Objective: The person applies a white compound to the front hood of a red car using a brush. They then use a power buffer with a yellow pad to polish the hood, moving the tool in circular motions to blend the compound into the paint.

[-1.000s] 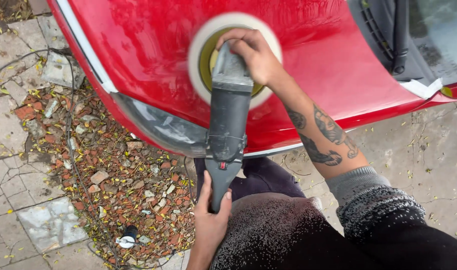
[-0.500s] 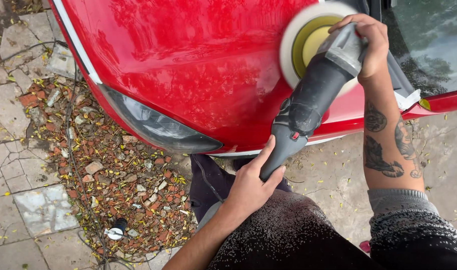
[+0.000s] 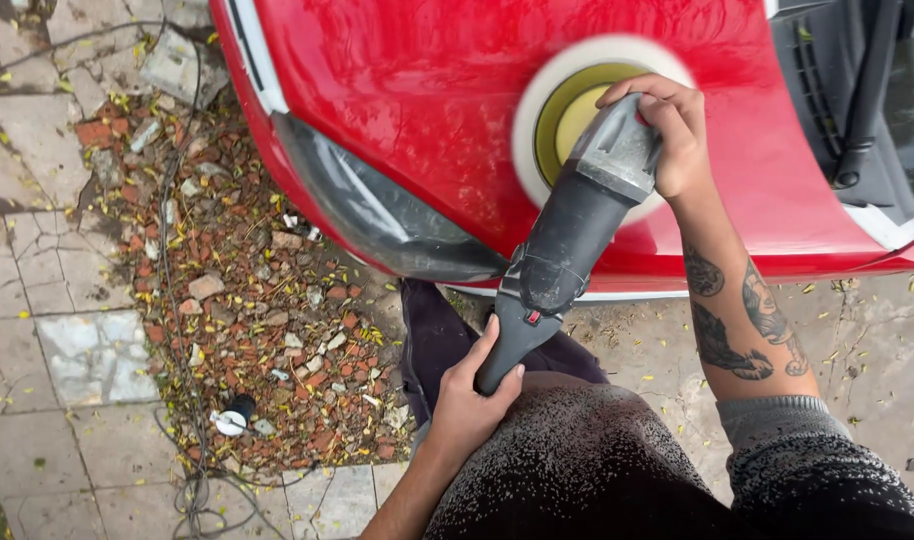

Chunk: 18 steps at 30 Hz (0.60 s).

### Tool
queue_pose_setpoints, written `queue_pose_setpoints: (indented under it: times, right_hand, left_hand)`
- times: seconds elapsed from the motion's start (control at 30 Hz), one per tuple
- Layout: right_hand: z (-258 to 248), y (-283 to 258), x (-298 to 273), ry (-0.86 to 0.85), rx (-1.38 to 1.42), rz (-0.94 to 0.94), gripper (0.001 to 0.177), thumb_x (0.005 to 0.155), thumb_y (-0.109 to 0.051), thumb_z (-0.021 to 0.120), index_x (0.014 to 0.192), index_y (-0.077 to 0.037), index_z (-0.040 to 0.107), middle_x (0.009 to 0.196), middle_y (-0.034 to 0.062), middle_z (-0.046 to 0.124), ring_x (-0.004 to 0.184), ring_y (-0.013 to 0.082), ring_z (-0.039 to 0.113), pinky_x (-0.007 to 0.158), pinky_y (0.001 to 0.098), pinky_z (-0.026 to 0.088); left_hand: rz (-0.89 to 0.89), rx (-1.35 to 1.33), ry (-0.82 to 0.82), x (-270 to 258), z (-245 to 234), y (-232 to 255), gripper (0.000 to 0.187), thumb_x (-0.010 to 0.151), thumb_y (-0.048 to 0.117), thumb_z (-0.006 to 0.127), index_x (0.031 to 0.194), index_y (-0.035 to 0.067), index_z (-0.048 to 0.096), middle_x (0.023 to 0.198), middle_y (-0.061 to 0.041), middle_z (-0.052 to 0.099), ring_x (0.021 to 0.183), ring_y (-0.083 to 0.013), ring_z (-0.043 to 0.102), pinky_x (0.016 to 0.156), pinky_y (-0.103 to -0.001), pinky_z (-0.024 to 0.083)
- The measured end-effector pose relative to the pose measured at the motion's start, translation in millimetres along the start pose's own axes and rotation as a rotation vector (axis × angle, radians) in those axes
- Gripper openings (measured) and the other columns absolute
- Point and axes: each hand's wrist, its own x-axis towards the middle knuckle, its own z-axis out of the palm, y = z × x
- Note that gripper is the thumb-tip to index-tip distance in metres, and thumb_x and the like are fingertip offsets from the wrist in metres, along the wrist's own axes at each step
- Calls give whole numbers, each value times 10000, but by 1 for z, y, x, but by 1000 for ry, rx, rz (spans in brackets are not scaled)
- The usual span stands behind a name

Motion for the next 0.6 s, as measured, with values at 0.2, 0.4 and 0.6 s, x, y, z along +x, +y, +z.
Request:
queue_pose_setpoints:
  times: [0.2, 0.4, 0.6]
  right_hand:
    - [71, 3, 34, -125, -2, 20, 344, 993, -122, 409, 1117, 62, 671, 1050, 144, 719, 953, 194, 691, 930, 313, 555]
    - [129, 12, 59, -241, -20, 69, 319, 1008, -106, 425, 1109, 59, 678, 995, 124, 718, 890, 165, 678, 861, 294, 543]
    - [186, 18, 105, -327, -25, 50, 310, 1000, -101, 423, 1104, 41, 677, 1007, 95, 721, 902, 147, 691, 863, 282, 556]
  left_hand:
    - [133, -97, 148, -8, -32, -48, 721, 886, 67, 737, 1533, 11, 424, 1226, -138, 739, 1030, -108, 694, 909, -266, 558]
    - [27, -186, 212, -15, -60, -65, 727, 890, 77, 729, 1546, 20, 421, 1091, -123, 779, 951, -94, 706, 871, -250, 575]
    - [92, -222, 309, 0, -98, -74, 716, 908, 67, 723, 1546, 0, 406, 1217, -126, 746, 1037, -108, 692, 915, -259, 557]
